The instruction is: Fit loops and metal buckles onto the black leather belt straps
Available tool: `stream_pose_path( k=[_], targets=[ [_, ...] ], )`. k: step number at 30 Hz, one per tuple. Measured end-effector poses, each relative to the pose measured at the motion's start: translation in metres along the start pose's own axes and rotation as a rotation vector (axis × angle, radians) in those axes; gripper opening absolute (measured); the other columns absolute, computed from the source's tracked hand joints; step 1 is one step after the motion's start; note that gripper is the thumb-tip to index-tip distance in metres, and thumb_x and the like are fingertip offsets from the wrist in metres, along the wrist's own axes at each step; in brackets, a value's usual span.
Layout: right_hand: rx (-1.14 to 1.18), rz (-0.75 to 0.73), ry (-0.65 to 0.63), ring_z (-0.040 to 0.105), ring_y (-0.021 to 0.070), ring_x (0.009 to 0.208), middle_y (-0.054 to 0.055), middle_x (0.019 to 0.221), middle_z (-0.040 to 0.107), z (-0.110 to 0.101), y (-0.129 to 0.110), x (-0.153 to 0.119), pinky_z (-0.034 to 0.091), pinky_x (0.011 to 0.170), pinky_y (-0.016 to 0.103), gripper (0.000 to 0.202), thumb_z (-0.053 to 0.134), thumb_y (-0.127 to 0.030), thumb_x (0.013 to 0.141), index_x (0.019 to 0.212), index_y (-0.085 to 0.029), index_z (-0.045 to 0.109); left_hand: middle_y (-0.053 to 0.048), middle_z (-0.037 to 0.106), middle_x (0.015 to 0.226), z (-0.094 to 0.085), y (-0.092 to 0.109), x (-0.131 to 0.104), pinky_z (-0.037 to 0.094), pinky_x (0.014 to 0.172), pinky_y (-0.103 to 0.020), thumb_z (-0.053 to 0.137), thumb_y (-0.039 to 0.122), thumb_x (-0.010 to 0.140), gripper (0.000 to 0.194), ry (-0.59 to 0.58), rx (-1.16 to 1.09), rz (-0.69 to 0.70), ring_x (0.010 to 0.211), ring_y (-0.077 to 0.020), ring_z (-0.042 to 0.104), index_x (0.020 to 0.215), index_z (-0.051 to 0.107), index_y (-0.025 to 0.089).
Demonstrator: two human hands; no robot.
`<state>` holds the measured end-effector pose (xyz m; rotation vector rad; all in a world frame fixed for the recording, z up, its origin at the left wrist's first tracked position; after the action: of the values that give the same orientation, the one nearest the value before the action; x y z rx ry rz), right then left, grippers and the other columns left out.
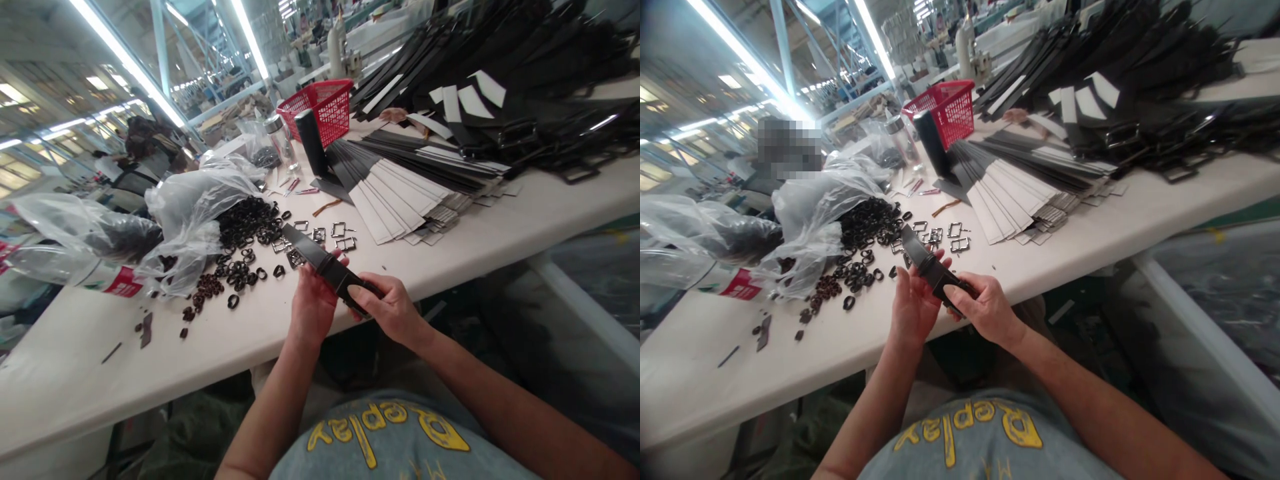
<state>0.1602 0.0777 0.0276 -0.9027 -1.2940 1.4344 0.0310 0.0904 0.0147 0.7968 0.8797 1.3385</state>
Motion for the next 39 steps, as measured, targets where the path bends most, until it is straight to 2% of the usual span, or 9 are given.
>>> stream_pose_path(
  k=[3, 6, 15, 18, 20, 23, 26, 33, 39],
  targets=[
    [0.057, 0.040, -0.001, 0.051, 0.0113, 0.048, -0.002, 0.055, 0.057, 0.002, 0.004, -0.001, 0.045, 0.047, 0.024, 0.034, 0.060, -0.051, 0.086, 0.074, -0.019, 0.058, -0.012, 0.064, 0.135, 0.009, 0.001, -0.008, 0.059, 0.074, -0.035, 0.077, 0.059, 0.071, 0.073, -0.141, 0.067, 0.031, 0.124, -0.0336, 0.060, 0.134, 0.053, 0.031],
    [0.084, 0.047, -0.037, 0.051, 0.0114, 0.049, -0.002, 0.056, 0.057, 0.004, 0.008, -0.001, 0.045, 0.048, 0.024, 0.036, 0.060, -0.052, 0.086, 0.075, -0.018, 0.058, -0.014, 0.064, 0.134, 0.005, -0.006, -0.014, 0.056, 0.056, -0.029, 0.081, 0.052, 0.070, 0.080, -0.139, 0.122, 0.053, 0.120, -0.0352, 0.062, 0.140, 0.047, 0.032],
    [-0.150, -0.004, 0.042, 0.055, 0.0130, 0.053, -0.002, 0.060, 0.058, 0.001, 0.008, 0.002, 0.046, 0.050, 0.024, 0.022, 0.060, -0.039, 0.085, 0.082, -0.018, 0.064, -0.010, 0.068, 0.129, -0.001, -0.009, -0.019, 0.058, 0.086, -0.039, 0.077, 0.048, 0.077, 0.067, -0.039, 0.138, 0.136, 0.117, -0.0292, 0.065, 0.137, 0.051, 0.032],
    [-0.337, -0.090, 0.100, 0.054, 0.0128, 0.052, -0.002, 0.058, 0.059, -0.003, 0.005, 0.001, 0.044, 0.051, 0.024, 0.021, 0.058, -0.037, 0.086, 0.079, -0.018, 0.065, -0.010, 0.072, 0.121, -0.002, -0.005, -0.019, 0.054, 0.096, -0.042, 0.067, 0.060, 0.082, 0.056, 0.020, 0.061, 0.118, 0.113, -0.0282, 0.067, 0.126, 0.061, 0.027],
    [-0.440, -0.128, 0.113, 0.051, 0.0121, 0.050, -0.002, 0.056, 0.058, -0.003, 0.004, 0.000, 0.041, 0.050, 0.024, 0.022, 0.057, -0.035, 0.087, 0.073, -0.019, 0.064, -0.010, 0.075, 0.109, -0.004, -0.004, -0.016, 0.054, 0.094, -0.042, 0.062, 0.065, 0.082, 0.051, 0.095, -0.022, 0.082, 0.102, -0.0263, 0.071, 0.111, 0.069, 0.022],
    [-0.498, -0.159, 0.119, 0.051, 0.0118, 0.050, -0.002, 0.055, 0.058, -0.001, 0.005, 0.000, 0.039, 0.050, 0.023, 0.020, 0.057, -0.033, 0.088, 0.078, -0.018, 0.066, -0.007, 0.077, 0.097, -0.001, -0.007, -0.014, 0.055, 0.088, -0.035, 0.077, 0.052, 0.075, 0.039, 0.155, -0.088, 0.039, 0.092, -0.0216, 0.073, 0.094, 0.074, 0.019],
    [-0.494, -0.170, 0.128, 0.054, 0.0126, 0.053, -0.002, 0.058, 0.062, 0.002, 0.006, 0.000, 0.041, 0.052, 0.023, 0.018, 0.057, -0.032, 0.088, 0.086, -0.017, 0.068, -0.006, 0.077, 0.095, 0.004, -0.012, -0.017, 0.055, 0.085, -0.027, 0.081, 0.043, 0.074, 0.031, 0.142, -0.143, 0.026, 0.092, -0.0179, 0.072, 0.092, 0.076, 0.018],
    [-0.495, -0.151, 0.105, 0.056, 0.0135, 0.055, 0.000, 0.060, 0.063, 0.003, 0.009, 0.002, 0.041, 0.053, 0.023, 0.017, 0.056, -0.030, 0.088, 0.075, -0.019, 0.061, -0.004, 0.077, 0.096, 0.005, -0.014, -0.023, 0.054, 0.076, -0.020, 0.078, 0.036, 0.079, 0.021, 0.104, -0.126, 0.081, 0.083, -0.0129, 0.070, 0.093, 0.078, 0.020],
    [-0.291, -0.032, -0.171, 0.062, 0.0137, 0.057, 0.001, 0.071, 0.065, 0.004, 0.013, 0.001, 0.048, 0.055, 0.024, 0.021, 0.057, -0.036, 0.090, 0.090, -0.016, 0.063, -0.009, 0.077, 0.100, -0.001, -0.019, -0.022, 0.050, 0.050, -0.019, 0.079, 0.039, 0.077, 0.029, 0.086, 0.011, 0.043, 0.068, -0.0140, 0.067, 0.095, 0.078, 0.018]
  ],
)
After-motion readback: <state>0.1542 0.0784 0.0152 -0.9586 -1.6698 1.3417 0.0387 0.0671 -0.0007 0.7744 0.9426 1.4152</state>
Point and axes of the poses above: each hand's wrist, its own x-axis towards the middle knuckle, its own z-axis out of the palm, y = z × x, the point moved 5 cm from there along x, towards the middle knuckle
